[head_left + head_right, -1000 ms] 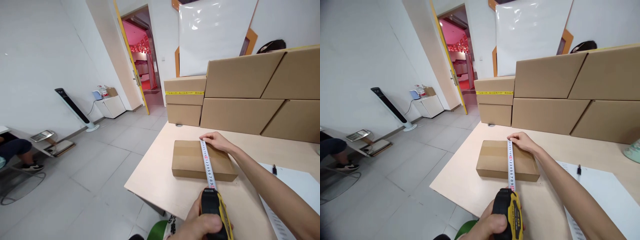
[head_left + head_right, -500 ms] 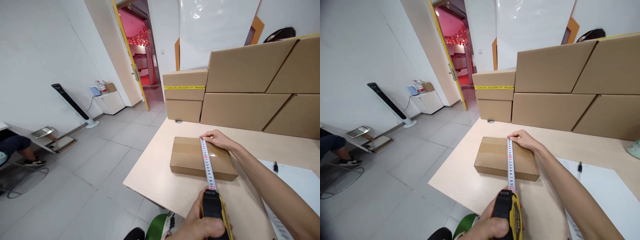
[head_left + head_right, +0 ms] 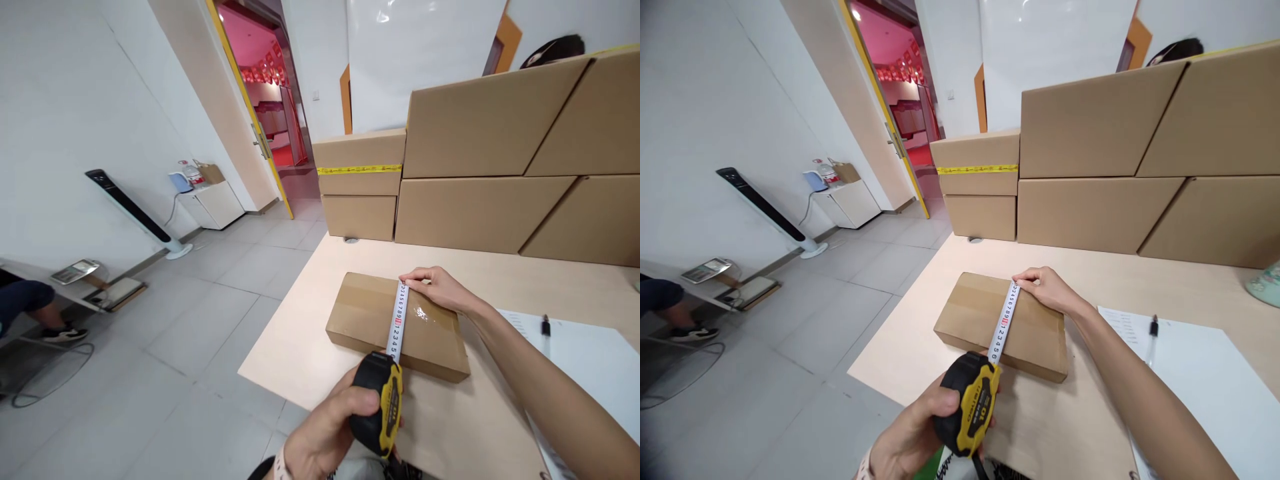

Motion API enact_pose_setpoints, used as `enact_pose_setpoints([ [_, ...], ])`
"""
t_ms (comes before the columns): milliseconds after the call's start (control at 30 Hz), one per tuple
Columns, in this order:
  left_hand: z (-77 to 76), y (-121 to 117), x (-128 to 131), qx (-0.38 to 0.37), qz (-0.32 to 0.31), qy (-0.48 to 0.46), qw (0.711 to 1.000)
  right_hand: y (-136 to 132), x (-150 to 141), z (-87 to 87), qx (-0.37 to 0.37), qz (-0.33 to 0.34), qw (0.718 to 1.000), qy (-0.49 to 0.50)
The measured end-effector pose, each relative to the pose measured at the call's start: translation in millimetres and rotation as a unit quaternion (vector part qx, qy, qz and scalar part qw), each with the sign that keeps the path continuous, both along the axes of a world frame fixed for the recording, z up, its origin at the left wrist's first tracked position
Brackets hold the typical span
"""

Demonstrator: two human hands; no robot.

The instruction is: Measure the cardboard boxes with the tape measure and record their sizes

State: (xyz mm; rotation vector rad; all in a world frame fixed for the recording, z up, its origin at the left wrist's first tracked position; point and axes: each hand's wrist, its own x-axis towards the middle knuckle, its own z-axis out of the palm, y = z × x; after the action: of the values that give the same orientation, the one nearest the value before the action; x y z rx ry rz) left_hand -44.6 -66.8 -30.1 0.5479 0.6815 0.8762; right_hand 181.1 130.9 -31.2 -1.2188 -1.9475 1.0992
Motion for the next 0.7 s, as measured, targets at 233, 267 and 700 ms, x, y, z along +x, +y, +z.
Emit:
enact_pose_setpoints([
  [233, 5.7, -5, 5, 0.011, -0.007, -0.01, 1.0, 1, -1, -4.5, 0.01, 0.017, 1.0, 0.009],
  [267, 6.9, -5, 6, 0.006, -0.012, -0.011, 1.0, 1, 0, -5.7, 0.01, 0.017, 1.0, 0.005],
  [700, 16.0, -5, 7, -0.018, -0.016, 0.018, 1.0, 6, 1, -12.4, 0.017, 0.02, 0.999, -0.019],
])
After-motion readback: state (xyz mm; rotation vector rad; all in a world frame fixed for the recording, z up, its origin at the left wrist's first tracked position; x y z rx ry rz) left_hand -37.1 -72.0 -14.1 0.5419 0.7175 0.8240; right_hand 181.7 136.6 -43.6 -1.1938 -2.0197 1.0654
